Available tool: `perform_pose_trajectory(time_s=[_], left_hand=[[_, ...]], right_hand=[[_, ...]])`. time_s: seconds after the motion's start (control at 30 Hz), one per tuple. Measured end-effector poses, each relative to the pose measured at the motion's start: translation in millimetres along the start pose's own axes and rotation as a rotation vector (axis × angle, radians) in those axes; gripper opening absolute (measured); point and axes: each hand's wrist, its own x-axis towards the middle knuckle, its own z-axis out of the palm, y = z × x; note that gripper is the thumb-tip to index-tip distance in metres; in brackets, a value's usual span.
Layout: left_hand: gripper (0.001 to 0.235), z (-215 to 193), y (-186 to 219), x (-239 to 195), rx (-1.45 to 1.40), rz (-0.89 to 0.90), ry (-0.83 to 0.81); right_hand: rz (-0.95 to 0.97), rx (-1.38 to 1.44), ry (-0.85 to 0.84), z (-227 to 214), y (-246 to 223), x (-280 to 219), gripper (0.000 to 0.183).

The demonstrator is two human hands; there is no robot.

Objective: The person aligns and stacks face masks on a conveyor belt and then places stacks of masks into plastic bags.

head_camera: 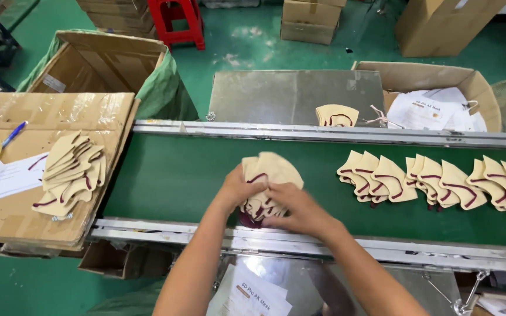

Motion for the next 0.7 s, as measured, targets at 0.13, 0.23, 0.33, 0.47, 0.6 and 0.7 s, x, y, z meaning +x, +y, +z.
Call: perform_pose_trajectory(time_s=[0.13, 0.23, 0.33, 0.47, 0.6, 0.7], left_hand=[[0.059, 19.2, 83.0, -56.4, 0.311, 0.329, 0.065], [0.081, 32.9, 61.4, -70.6, 0.538, 0.400, 0.031], [0.103, 31.8, 59.2, -63.5, 0.687, 0.573, 0.118], [0.107, 17.6, 55.0, -73.5, 0.867, 0.343, 0.079], [0.091, -4.8, 49.5, -71.8, 0.894, 0.407, 0.142], [0.106, -20.9, 58.5, -81.1, 1.004, 0.478, 0.201]], right_hand=[[0.104, -0.080, 0.328, -60.7, -10.6, 0.5, 0.093], [0.242, 0.209, 0.278, -34.4, 18.0, -6.5, 0.126], [0.237, 0.473, 0.023, -15.4, 7.5, 20.8, 0.137], [0.029, 0.146, 0.100, -10.2, 3.4, 31.7, 0.124], [0.153, 0.200, 0.164, -8.1, -15.7, 49.9, 0.094], [0.118, 0.150, -0.018, 4.8, 17.9, 58.3, 0.105]])
